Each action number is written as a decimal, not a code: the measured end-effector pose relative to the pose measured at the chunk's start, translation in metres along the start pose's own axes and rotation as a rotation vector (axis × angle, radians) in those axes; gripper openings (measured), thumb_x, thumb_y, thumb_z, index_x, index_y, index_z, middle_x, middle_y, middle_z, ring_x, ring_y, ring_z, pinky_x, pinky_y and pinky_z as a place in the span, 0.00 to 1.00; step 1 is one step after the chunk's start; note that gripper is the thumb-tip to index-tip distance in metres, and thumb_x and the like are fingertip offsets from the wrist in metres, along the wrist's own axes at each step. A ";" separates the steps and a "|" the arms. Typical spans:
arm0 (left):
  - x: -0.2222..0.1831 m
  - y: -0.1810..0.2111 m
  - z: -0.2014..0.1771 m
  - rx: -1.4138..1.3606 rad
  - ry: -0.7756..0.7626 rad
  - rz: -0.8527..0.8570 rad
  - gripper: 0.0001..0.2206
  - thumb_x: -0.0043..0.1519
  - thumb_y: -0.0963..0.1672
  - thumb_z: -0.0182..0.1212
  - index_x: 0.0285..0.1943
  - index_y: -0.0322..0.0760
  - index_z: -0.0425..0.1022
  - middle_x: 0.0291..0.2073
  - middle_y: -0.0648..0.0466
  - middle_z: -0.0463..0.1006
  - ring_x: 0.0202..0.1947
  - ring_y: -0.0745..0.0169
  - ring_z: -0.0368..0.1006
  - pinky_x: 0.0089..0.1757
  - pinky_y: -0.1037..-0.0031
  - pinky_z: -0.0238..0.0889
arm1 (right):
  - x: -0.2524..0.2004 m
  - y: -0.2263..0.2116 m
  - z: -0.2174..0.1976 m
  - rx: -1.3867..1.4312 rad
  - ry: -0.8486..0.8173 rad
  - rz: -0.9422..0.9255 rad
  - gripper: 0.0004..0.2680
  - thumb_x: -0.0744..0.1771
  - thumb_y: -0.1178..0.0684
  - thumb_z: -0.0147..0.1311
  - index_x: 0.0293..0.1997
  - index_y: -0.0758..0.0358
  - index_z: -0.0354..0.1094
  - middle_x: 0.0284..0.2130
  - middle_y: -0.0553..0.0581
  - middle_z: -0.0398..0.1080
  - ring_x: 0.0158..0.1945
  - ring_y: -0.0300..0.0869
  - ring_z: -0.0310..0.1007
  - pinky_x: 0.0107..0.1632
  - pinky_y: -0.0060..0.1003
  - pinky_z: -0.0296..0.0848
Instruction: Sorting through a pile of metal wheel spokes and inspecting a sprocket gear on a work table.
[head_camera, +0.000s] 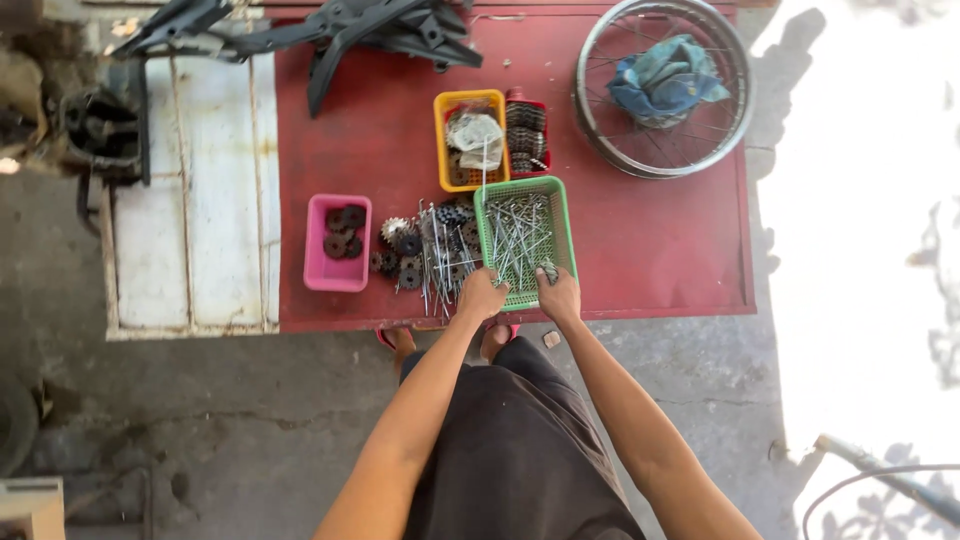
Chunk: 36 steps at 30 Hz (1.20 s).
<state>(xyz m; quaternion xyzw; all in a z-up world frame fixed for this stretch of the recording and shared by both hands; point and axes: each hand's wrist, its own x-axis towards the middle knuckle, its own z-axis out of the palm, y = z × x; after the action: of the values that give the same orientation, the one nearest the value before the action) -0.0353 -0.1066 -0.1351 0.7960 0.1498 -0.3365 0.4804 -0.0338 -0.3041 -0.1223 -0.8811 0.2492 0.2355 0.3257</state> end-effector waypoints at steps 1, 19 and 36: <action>-0.007 -0.004 -0.002 -0.014 0.017 -0.016 0.22 0.64 0.47 0.61 0.61 0.23 0.73 0.46 0.32 0.77 0.43 0.36 0.79 0.39 0.53 0.73 | 0.000 0.000 0.004 -0.013 -0.020 -0.014 0.20 0.66 0.34 0.51 0.50 0.62 0.73 0.38 0.69 0.77 0.51 0.65 0.75 0.52 0.58 0.71; 0.017 -0.090 -0.094 0.033 0.206 -0.083 0.17 0.63 0.46 0.54 0.56 0.33 0.78 0.50 0.35 0.79 0.57 0.33 0.74 0.56 0.49 0.68 | 0.000 -0.107 0.132 0.000 -0.138 -0.217 0.16 0.66 0.46 0.54 0.55 0.65 0.70 0.42 0.74 0.74 0.51 0.68 0.74 0.52 0.63 0.72; 0.050 -0.118 -0.104 0.019 0.097 -0.034 0.19 0.65 0.47 0.52 0.60 0.32 0.77 0.51 0.37 0.80 0.56 0.35 0.74 0.55 0.51 0.68 | 0.084 -0.089 0.198 -0.526 0.018 -0.373 0.10 0.67 0.48 0.56 0.40 0.67 0.70 0.33 0.65 0.72 0.37 0.62 0.80 0.38 0.50 0.80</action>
<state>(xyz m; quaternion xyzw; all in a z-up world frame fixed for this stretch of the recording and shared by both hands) -0.0247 0.0376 -0.2151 0.8134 0.1831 -0.3069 0.4590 0.0334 -0.1316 -0.2643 -0.9676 0.0169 0.2205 0.1220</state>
